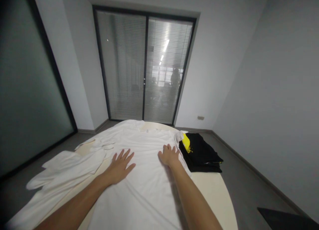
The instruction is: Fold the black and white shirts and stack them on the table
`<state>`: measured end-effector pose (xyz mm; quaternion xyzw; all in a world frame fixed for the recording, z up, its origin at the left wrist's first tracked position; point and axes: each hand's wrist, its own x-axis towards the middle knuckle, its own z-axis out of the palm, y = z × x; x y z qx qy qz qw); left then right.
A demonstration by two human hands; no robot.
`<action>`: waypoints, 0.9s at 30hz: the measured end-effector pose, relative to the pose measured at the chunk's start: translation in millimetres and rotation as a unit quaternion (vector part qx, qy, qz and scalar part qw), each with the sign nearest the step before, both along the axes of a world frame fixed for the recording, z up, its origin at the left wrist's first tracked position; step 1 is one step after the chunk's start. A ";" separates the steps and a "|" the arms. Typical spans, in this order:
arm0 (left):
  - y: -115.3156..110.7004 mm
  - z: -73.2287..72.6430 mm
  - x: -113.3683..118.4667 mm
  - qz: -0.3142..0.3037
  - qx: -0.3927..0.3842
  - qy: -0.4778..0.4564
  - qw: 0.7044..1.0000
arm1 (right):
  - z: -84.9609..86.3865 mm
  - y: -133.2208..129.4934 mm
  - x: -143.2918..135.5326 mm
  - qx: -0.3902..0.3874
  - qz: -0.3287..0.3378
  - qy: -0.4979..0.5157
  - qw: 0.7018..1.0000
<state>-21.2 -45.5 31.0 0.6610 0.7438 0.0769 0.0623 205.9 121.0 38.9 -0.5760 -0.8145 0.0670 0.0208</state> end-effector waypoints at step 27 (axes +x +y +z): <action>14.1 -11.3 -25.5 0.013 0.123 -0.055 0.991 | 37.8 -74.3 -44.4 0.079 0.410 0.126 0.900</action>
